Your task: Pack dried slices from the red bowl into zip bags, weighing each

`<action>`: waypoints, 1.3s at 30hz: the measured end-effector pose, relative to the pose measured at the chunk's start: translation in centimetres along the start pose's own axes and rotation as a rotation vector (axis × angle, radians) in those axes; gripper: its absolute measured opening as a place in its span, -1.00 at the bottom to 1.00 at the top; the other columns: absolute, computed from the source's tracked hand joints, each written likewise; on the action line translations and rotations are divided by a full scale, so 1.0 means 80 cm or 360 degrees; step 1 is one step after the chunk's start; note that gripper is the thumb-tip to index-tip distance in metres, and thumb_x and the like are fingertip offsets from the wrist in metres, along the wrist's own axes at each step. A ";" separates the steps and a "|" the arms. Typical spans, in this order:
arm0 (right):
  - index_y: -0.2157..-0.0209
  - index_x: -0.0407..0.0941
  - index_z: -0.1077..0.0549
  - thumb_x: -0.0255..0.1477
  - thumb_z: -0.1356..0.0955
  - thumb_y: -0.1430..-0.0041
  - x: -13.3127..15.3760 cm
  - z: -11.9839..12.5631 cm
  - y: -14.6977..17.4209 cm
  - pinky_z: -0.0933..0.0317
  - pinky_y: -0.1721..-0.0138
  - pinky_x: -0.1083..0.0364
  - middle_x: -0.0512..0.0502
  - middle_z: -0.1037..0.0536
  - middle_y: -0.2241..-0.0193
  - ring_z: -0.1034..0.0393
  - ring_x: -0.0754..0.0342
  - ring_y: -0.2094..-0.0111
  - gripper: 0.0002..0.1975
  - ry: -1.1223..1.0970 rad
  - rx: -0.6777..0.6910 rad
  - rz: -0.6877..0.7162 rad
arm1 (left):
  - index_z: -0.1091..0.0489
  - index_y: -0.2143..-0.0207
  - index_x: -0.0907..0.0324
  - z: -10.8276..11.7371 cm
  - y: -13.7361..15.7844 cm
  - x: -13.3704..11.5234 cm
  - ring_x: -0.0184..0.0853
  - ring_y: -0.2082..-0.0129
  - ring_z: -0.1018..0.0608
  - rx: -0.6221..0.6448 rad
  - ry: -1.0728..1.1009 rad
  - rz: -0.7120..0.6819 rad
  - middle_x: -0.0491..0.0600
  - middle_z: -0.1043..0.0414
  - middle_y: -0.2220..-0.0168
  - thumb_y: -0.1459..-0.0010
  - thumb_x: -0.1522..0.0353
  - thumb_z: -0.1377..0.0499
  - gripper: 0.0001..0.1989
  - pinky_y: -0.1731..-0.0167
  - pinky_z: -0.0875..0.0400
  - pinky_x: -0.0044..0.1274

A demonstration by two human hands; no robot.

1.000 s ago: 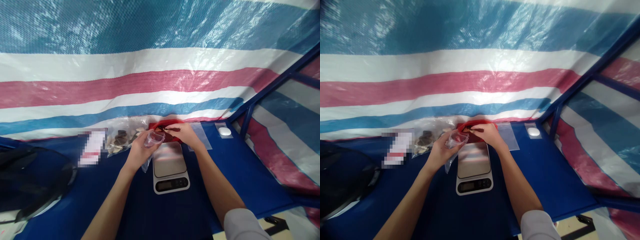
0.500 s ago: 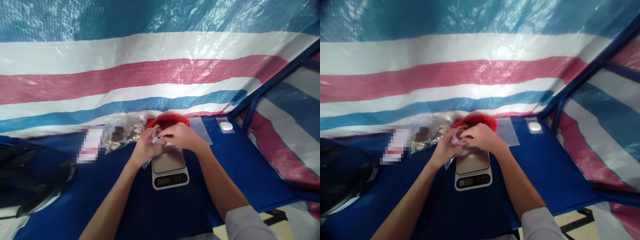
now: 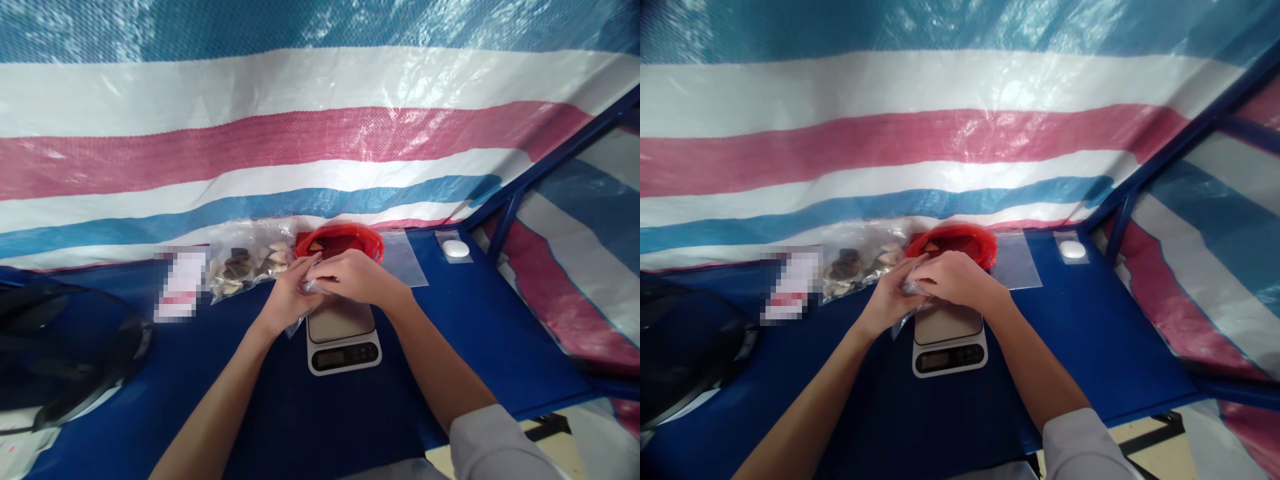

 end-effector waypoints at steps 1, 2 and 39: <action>0.19 0.02 -0.65 -0.45 -0.27 -0.34 0.000 -0.001 -0.001 -0.32 0.04 0.10 0.02 -0.67 0.21 -0.53 0.04 0.19 -0.71 -0.0036 0.0003 -0.0006 | -0.39 -0.19 0.18 0.000 0.000 0.001 -0.01 -0.14 -0.51 -0.0006 0.0013 0.0009 0.18 -0.47 -0.14 -0.01 0.27 -0.39 -0.33 -0.17 -0.39 -0.22; 0.17 0.02 -0.64 -0.45 -0.28 -0.34 0.000 -0.001 -0.001 -0.32 0.01 0.09 0.01 -0.67 0.18 -0.53 0.03 0.16 -0.72 -0.0078 0.0003 -0.0011 | -0.39 -0.19 0.19 0.001 0.001 0.002 0.00 -0.15 -0.50 -0.0013 0.0027 0.0022 0.19 -0.47 -0.14 -0.01 0.26 -0.39 -0.33 -0.17 -0.38 -0.21; -0.07 -0.03 -0.53 -0.22 -0.20 -0.43 -0.109 -0.039 -0.059 -0.32 0.05 0.01 -0.12 -0.58 -0.07 -0.46 -0.11 -0.04 -0.61 0.0534 -0.0101 -0.0460 | -0.44 -0.09 0.17 0.044 0.017 0.010 -0.11 -0.09 -0.55 -0.0376 -0.0041 0.0164 0.10 -0.53 -0.07 -0.10 0.23 -0.34 -0.51 -0.15 -0.42 -0.28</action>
Point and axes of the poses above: each hand's wrist, its own y-axis away from the middle knuckle, its own z-axis out of the back of the hand, x = y × z, the point moved 8 cm from there along -y, towards the middle knuckle
